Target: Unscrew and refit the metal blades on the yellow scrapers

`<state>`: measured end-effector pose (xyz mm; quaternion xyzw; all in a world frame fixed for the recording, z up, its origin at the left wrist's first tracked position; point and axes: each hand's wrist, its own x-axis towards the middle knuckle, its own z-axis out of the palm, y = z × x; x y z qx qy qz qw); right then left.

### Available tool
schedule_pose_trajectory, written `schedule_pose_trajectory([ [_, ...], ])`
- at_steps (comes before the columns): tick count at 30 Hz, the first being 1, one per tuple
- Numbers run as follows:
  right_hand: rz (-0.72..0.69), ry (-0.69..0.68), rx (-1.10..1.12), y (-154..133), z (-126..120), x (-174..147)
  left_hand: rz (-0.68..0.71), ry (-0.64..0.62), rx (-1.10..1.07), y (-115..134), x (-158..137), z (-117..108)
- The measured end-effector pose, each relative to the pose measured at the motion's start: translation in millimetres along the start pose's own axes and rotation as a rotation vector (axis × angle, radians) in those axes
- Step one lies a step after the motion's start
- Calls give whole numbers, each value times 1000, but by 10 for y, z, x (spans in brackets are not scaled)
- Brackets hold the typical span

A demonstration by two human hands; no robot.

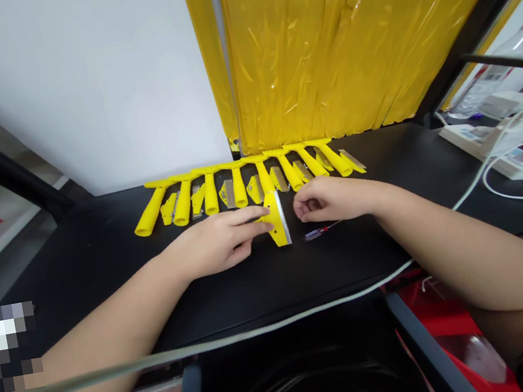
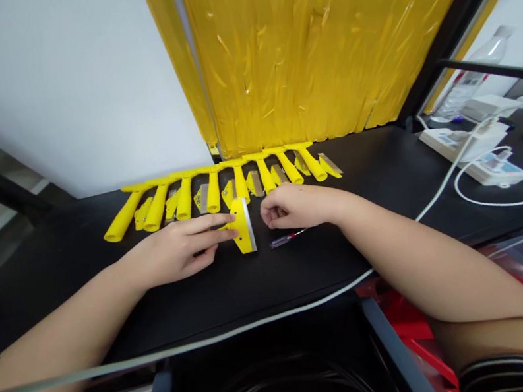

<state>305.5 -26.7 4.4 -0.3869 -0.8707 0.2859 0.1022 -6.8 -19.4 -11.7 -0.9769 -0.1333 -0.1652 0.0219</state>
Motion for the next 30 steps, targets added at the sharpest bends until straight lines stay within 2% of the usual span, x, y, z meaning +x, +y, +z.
schedule_pose_trajectory([
  [4, -158, 310, 174, -48, 137, 127, 14, -16, -14, 27, 18, -6],
  [7, -131, 403, 260, -63, 256, 225, 57, -24, -23, 49, 32, -6],
  [9, -84, 400, 368, -59, 307, 266, 101, -23, -4, 63, 38, -2],
  [14, 45, 282, 658, -80, 342, 308, 159, -34, 94, 90, 38, 9],
  [21, 136, 295, 937, -140, 412, 352, 127, -89, 205, 124, 49, -3],
  [26, 142, 285, 880, -102, 342, 333, 89, -52, 141, 122, 43, -8],
  [28, 115, 370, 685, -53, 233, 270, 87, -30, 79, 115, 40, -6],
  [30, 104, 468, 343, 10, 100, 174, 81, -25, 17, 107, 41, -1],
])
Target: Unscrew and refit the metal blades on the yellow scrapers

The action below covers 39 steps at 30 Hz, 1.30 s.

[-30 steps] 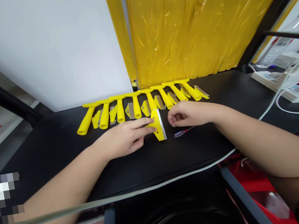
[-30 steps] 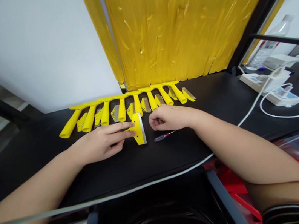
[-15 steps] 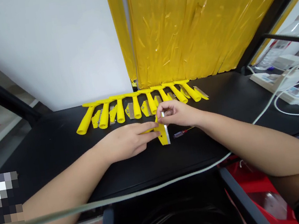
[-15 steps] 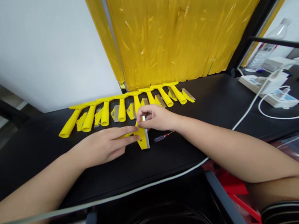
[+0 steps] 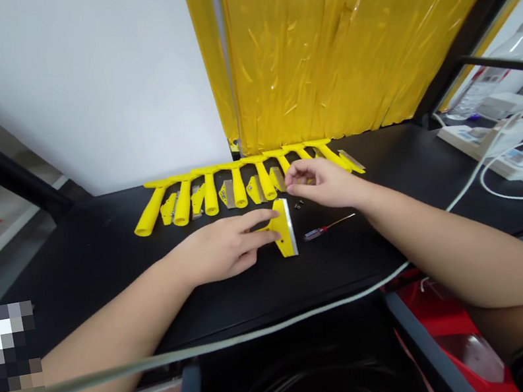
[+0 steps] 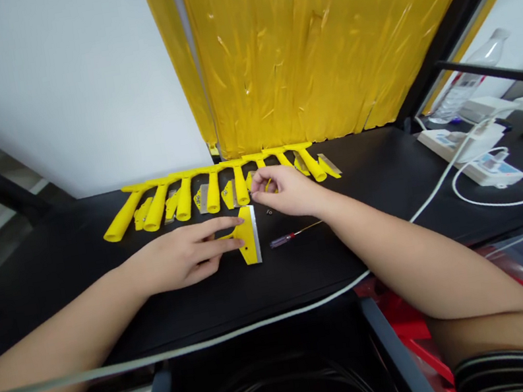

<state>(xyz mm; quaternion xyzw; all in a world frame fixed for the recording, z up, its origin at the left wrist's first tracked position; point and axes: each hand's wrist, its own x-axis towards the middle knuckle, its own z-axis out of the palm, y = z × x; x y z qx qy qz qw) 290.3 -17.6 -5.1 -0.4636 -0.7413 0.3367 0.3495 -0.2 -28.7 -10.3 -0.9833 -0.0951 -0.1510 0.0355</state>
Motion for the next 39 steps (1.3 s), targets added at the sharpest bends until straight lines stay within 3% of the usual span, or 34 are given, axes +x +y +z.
schedule_pose_trajectory([
  [2, -33, 0, -310, 22, -168, -27, -8, 3, -47, -10, 1, 10],
  [4, -6, -101, -485, 48, -281, -49, -19, 5, -73, -21, -1, 18],
  [8, 31, -246, -609, 82, -279, -48, -63, 1, -92, -35, -11, 17],
  [15, 22, -247, -755, 38, -64, -7, -95, 4, -73, -32, -6, 7],
  [23, -10, -271, -660, 31, -55, -24, -129, 2, -61, -63, -26, 27],
  [29, -132, -246, -138, -18, 49, -51, -164, 16, -7, -58, -9, 47],
  [32, -244, -207, -94, -34, 170, -60, -192, 45, 22, -39, 7, 55],
  [39, -153, -128, 47, 21, 351, -30, -203, 116, 68, -4, 48, 48],
])
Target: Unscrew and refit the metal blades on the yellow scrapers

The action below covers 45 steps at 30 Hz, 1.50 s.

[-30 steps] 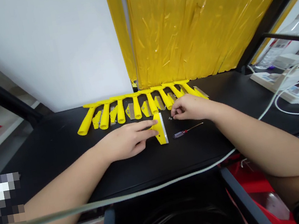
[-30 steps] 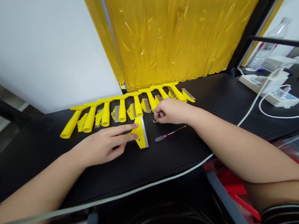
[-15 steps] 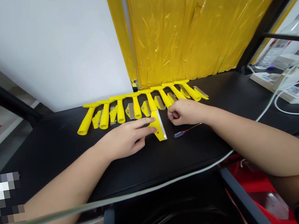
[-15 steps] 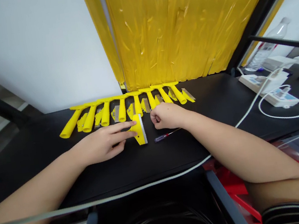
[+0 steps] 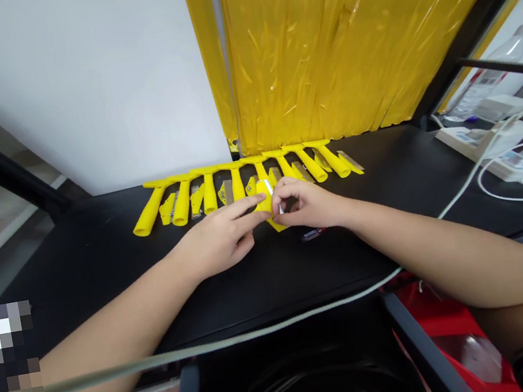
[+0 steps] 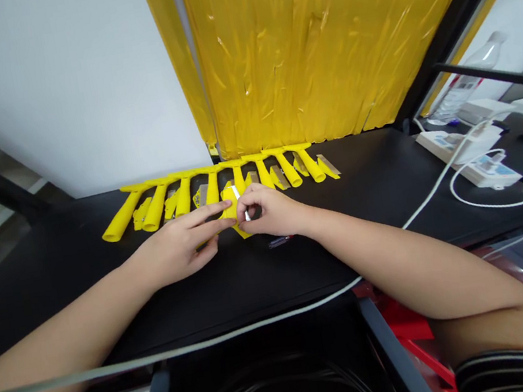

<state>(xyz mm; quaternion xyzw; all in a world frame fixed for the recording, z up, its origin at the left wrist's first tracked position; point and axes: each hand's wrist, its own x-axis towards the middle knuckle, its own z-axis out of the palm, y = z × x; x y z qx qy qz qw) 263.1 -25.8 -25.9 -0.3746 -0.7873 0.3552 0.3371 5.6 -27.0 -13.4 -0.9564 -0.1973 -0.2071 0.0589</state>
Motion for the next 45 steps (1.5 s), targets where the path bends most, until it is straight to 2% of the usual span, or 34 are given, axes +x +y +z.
schedule_pose_trajectory([
  [5, 158, -34, 290, 36, 45, 26, 9, 40, 52, 21, 6, 10],
  [11, 163, 24, 434, 46, 99, 45, 0, 50, 62, 23, 0, 31],
  [15, 165, 29, 442, 37, -13, 53, -12, 53, 46, 28, -2, 13],
  [18, 145, 129, 238, 52, -232, 28, -29, 53, 26, 24, -15, -7],
  [21, 106, 167, -231, 93, -471, -25, -59, 50, -47, 2, -32, -30],
  [23, 104, 71, -454, 121, -572, -56, -93, 66, -142, -17, -36, -49],
  [27, 41, -134, -647, 168, -571, -57, -222, 141, -424, -33, -7, -77],
  [32, -74, -160, -747, 228, -441, -9, -598, 232, -1178, -28, 60, -98],
  [35, -91, -160, -758, 239, -409, -3, -755, 252, -1460, -66, 85, -124],
  [38, -118, -113, -657, 192, -377, -6, -841, 241, -1626, -122, 99, -136],
  [42, -139, 94, -311, 65, -274, 2, -907, 286, -1718, -154, 117, -106],
  [45, -174, 217, -208, -4, -182, 19, -901, 271, -1736, -152, 123, -68],
])
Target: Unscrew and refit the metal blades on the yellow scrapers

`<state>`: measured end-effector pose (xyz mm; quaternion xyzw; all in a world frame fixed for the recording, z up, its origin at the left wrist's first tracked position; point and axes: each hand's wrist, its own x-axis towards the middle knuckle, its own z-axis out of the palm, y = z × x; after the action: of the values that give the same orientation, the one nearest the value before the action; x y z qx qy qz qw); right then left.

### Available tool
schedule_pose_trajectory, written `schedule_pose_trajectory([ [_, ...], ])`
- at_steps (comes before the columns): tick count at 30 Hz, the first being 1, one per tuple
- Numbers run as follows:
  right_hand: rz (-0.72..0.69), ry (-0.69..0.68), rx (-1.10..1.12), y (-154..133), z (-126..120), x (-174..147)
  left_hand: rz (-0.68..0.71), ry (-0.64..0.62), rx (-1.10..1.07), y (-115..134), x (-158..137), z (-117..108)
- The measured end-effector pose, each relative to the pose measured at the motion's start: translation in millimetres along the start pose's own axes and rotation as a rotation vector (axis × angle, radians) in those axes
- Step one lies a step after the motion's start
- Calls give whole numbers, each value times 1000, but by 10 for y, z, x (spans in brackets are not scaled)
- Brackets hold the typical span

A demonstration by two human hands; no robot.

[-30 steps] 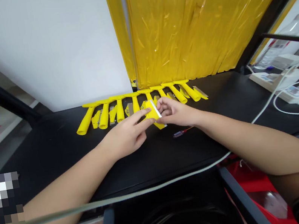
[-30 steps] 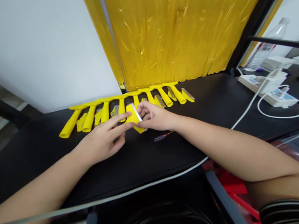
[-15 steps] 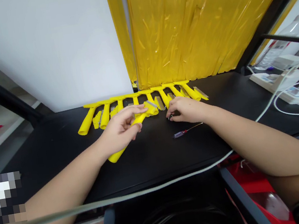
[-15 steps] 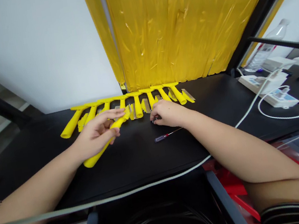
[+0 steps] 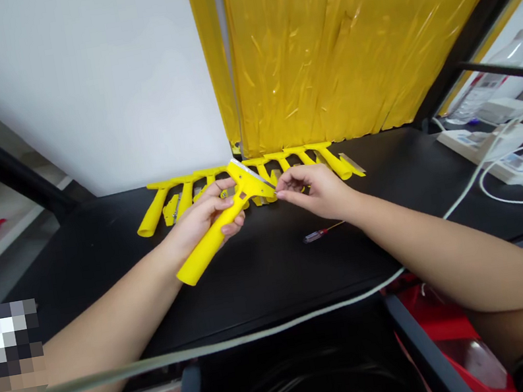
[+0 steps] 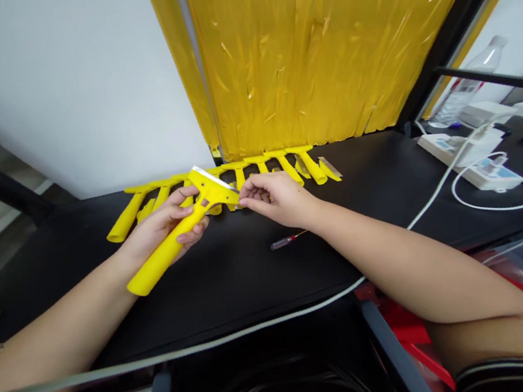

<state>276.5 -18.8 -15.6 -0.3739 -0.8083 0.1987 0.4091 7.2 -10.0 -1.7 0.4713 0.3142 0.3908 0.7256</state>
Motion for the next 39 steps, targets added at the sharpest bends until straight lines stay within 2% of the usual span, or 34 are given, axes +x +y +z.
schedule_pose_trajectory([
  [4, -59, 49, -7, -19, 69, 16, -16, -42, 38, -47, 13, -10],
  [11, -107, 21, -16, 3, 93, 33, -10, -91, 115, -97, -10, 30],
  [14, -32, 3, 23, -17, 97, 45, 12, -114, 142, -101, -47, 76],
  [19, 184, -16, 270, 3, 101, 75, 17, -165, 146, -108, -81, 99],
  [24, 331, -98, 440, 95, 121, 82, -1, -220, 171, -128, -67, 59],
  [29, 357, -110, 498, 123, 110, 92, -55, -254, 151, -117, -42, 13],
  [32, 254, -115, 384, 83, -54, 63, -56, -233, 144, -101, -37, -12],
  [34, 142, -236, 205, 37, -219, 17, -41, -198, 148, -94, -36, -26],
  [36, 70, -464, 5, -13, -367, -37, -21, -168, 160, -89, -34, -39],
  [39, 106, -727, -182, -68, -463, -97, 2, -115, 168, -77, -34, -39],
])
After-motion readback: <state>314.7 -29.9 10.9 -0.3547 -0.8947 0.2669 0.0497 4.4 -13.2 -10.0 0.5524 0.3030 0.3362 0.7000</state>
